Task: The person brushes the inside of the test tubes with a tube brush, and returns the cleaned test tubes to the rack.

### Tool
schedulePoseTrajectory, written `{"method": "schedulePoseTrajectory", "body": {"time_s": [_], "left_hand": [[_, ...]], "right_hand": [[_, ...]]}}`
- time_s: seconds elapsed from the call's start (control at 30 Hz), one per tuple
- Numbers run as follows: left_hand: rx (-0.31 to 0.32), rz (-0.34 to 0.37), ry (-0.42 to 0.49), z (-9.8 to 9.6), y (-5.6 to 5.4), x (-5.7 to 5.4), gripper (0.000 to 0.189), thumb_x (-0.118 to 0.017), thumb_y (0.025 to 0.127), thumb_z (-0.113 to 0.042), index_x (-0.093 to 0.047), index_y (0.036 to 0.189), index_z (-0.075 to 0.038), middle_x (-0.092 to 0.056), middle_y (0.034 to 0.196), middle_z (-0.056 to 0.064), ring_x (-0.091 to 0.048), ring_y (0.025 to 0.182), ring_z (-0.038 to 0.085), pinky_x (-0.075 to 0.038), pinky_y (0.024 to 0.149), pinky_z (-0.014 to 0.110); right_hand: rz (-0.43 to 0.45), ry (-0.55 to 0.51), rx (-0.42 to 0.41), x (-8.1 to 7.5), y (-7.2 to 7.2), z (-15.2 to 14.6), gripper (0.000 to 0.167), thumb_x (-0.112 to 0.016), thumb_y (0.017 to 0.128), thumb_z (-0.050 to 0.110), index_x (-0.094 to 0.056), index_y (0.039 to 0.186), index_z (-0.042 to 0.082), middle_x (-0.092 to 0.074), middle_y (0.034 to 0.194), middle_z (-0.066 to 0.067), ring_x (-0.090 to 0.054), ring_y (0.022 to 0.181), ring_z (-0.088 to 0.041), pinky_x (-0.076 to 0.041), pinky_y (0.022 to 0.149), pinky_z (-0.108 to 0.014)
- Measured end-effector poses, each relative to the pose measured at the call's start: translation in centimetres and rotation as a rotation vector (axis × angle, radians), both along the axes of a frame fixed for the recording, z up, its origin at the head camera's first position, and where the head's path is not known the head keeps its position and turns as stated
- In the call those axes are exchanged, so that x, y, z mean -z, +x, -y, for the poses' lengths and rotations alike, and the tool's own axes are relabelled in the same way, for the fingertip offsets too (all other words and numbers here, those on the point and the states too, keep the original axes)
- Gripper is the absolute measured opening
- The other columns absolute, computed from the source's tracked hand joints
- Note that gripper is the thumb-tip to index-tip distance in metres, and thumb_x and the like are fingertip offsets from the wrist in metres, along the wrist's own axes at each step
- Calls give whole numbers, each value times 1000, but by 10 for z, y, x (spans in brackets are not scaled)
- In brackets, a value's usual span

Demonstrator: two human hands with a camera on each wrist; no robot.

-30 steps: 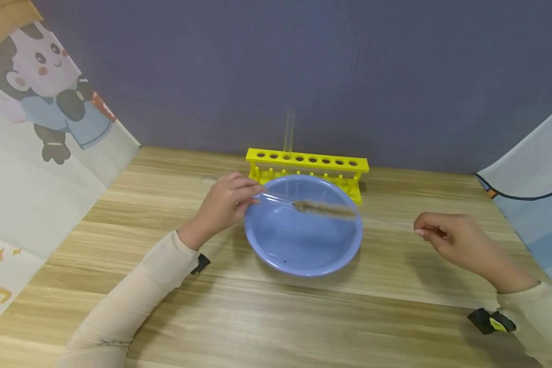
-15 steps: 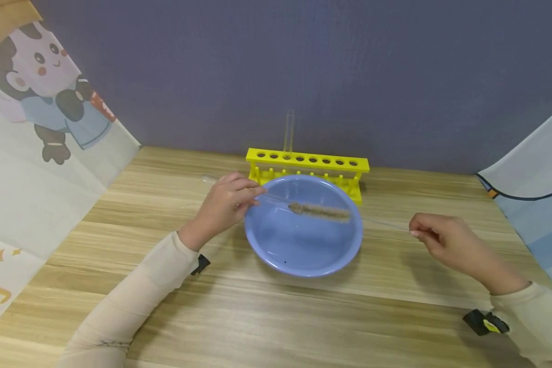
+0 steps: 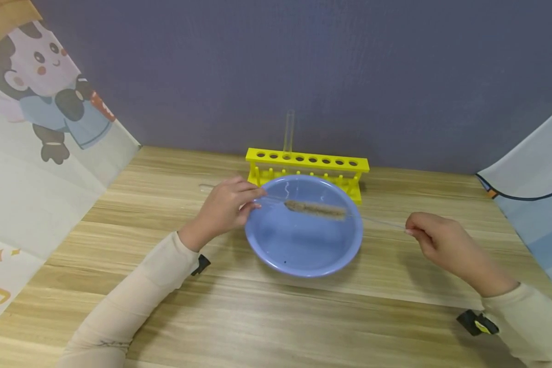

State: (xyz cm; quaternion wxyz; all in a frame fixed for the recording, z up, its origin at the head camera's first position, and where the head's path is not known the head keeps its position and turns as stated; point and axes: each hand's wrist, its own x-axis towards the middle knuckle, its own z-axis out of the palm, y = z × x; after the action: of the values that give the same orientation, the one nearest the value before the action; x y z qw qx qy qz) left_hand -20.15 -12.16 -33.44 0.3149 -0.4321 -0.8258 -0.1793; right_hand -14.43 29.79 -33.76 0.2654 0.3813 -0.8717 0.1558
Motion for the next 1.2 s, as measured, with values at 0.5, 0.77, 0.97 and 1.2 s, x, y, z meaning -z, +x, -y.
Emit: {"method": "schedulePoseTrajectory", "body": {"time_s": [0.5,0.77,0.97,1.2], "left_hand": [[-28,204,-48,-2,6,-1,14,-72,80,-7,-73,94,-4,-72,88,5,-59,76,19,-48,64,29],[-29,277,-71,-1,7,-3,15,-70,82,-8,-73,97,-6,-71,89,3,-56,72,17,-45,62,29],[-24,340,-99,-1,7,-4,12,-69,84,-11,-73,95,-7,-69,84,0,-54,69,17,-43,62,28],[-22,390,-116,-1,7,-3,12,-67,86,-11,-72,96,-6,-69,83,1,-52,67,14,-43,61,27]], "right_hand": [[-139,20,-33,10,-4,4,44,-28,103,34,-51,77,7,-50,71,5,-46,64,-9,-39,59,-23],[-209,91,-54,8,-2,6,31,-21,93,8,-49,79,4,-51,74,-2,-50,67,-18,-41,61,-31],[-230,124,-40,9,1,8,27,-25,85,1,-51,82,-1,-52,78,-8,-52,71,-26,-43,63,-38],[-251,106,-46,10,-1,10,26,-27,86,1,-53,84,-2,-52,77,-9,-51,68,-26,-42,60,-38]]}}
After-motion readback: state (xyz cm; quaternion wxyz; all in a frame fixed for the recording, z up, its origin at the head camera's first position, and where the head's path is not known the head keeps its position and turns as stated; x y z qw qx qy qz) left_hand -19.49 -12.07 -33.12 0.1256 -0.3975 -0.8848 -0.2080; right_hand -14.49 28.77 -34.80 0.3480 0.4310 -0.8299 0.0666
